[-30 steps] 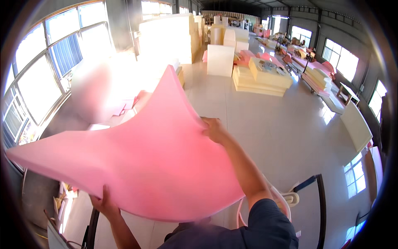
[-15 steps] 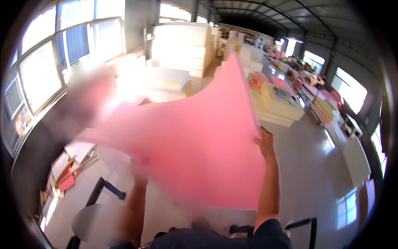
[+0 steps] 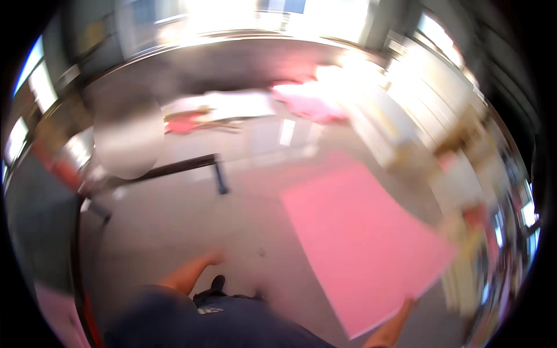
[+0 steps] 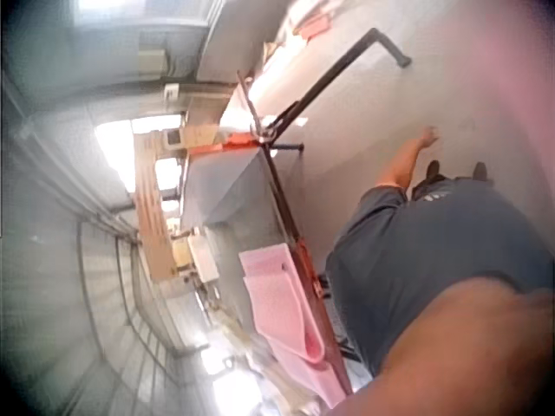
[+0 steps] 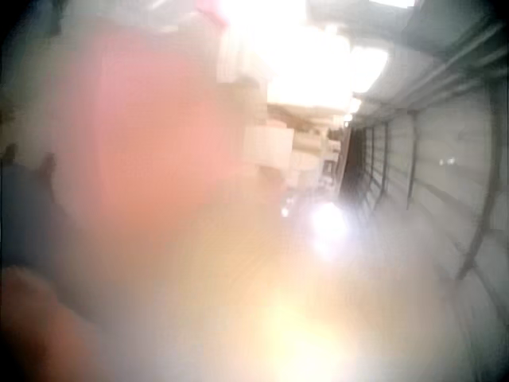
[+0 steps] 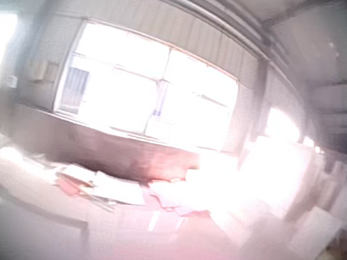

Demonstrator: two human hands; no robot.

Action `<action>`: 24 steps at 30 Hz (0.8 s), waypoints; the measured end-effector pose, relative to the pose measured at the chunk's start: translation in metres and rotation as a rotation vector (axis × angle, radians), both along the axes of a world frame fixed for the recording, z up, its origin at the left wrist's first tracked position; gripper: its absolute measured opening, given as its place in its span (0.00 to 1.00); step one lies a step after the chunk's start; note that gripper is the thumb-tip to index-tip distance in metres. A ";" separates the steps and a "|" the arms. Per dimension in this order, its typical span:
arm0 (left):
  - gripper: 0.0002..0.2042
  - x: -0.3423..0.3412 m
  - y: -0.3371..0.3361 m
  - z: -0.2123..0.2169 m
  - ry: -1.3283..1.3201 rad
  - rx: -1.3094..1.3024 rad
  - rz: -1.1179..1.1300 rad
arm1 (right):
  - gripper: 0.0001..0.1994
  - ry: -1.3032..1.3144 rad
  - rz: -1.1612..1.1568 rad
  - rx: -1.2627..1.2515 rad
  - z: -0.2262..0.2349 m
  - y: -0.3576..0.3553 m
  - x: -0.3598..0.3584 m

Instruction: The person uses a manual hydraulic guillotine cutter to slice large pink foam sheets into smaller rectangular pieces. They repeatedly measure the foam with a tape measure, align it against the machine's guide, and press down the lever to make precise cuts. The cut pieces are stacked on the table as the process continues.

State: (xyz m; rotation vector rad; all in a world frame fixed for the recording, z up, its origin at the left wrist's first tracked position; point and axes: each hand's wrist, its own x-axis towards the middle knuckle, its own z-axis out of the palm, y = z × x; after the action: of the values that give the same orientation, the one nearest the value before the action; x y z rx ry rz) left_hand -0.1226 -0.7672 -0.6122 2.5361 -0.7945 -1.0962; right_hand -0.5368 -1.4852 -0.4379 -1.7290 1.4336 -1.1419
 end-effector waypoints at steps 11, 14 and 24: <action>0.17 -0.261 0.282 -0.028 -0.083 0.075 1.353 | 0.25 0.748 1.609 0.562 -0.222 0.433 0.350; 0.15 -0.493 0.322 -0.126 -0.431 0.098 1.322 | 0.23 0.817 2.113 0.598 -0.210 0.652 0.392; 0.14 -0.686 0.304 -0.106 -0.014 0.439 1.667 | 0.16 1.109 2.236 0.345 -0.176 0.925 0.390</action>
State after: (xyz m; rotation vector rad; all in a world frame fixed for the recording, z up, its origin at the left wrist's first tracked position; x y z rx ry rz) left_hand -0.8086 -0.4635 -0.7177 2.2401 1.5025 -0.5495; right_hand -0.1466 -0.5601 -0.6137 -2.1026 -0.5309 1.2396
